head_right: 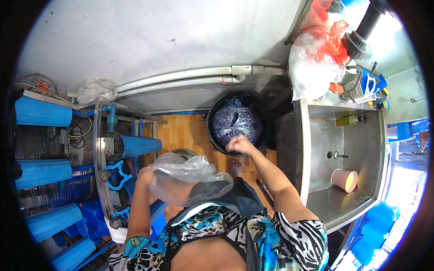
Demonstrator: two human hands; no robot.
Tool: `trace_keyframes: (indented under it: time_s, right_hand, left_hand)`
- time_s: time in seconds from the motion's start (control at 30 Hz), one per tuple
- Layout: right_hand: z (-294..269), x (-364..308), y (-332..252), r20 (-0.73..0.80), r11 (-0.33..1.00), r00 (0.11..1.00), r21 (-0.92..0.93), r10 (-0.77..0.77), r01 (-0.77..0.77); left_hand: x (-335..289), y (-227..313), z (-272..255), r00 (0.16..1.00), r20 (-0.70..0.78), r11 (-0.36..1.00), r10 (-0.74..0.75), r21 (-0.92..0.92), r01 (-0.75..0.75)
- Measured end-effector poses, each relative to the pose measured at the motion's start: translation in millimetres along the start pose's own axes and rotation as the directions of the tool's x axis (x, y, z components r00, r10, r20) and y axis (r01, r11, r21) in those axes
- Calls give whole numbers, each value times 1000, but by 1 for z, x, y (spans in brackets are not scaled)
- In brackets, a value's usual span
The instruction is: The person rinses a small metal object in a sink, then scrubs the sink surface with a blue brush. They then open a bucket containing a purple net, remove the net, and place it into a clear plastic bag, which they tie shut.
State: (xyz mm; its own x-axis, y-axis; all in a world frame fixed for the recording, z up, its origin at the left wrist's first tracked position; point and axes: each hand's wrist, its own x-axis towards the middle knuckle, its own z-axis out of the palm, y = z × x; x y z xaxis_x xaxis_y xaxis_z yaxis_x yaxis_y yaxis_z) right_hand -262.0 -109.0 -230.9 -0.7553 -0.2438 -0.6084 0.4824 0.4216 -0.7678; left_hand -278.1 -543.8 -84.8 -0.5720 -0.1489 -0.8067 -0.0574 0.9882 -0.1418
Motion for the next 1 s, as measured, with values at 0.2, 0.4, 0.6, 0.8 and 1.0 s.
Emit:
trace_keyframes:
  time_s: [0.2, 0.4, 0.6, 0.8, 1.0]
  right_hand:
    - [-52, 68, -24, -795, 966, 584, -250, -166, -66]
    - [-122, 149, 8, -816, 973, 577, -107, 32, -206]
    - [-113, 191, 23, -700, 900, 707, -368, -102, -235]
    - [-109, 182, 9, -441, 793, 893, -510, 92, -334]
    - [-111, 178, 26, -34, 868, 982, -463, 188, -182]
  left_hand:
    - [-18, 27, -7, 993, -83, 988, 84, -121, -94]
    - [-20, 30, 27, 943, -302, 937, 142, -267, -226]
    - [-13, 42, 54, 904, -367, 940, 219, -170, -297]
    - [0, 52, 63, 906, -381, 925, 184, -244, -290]
    - [11, 62, 54, 888, -414, 917, 199, -240, -318]
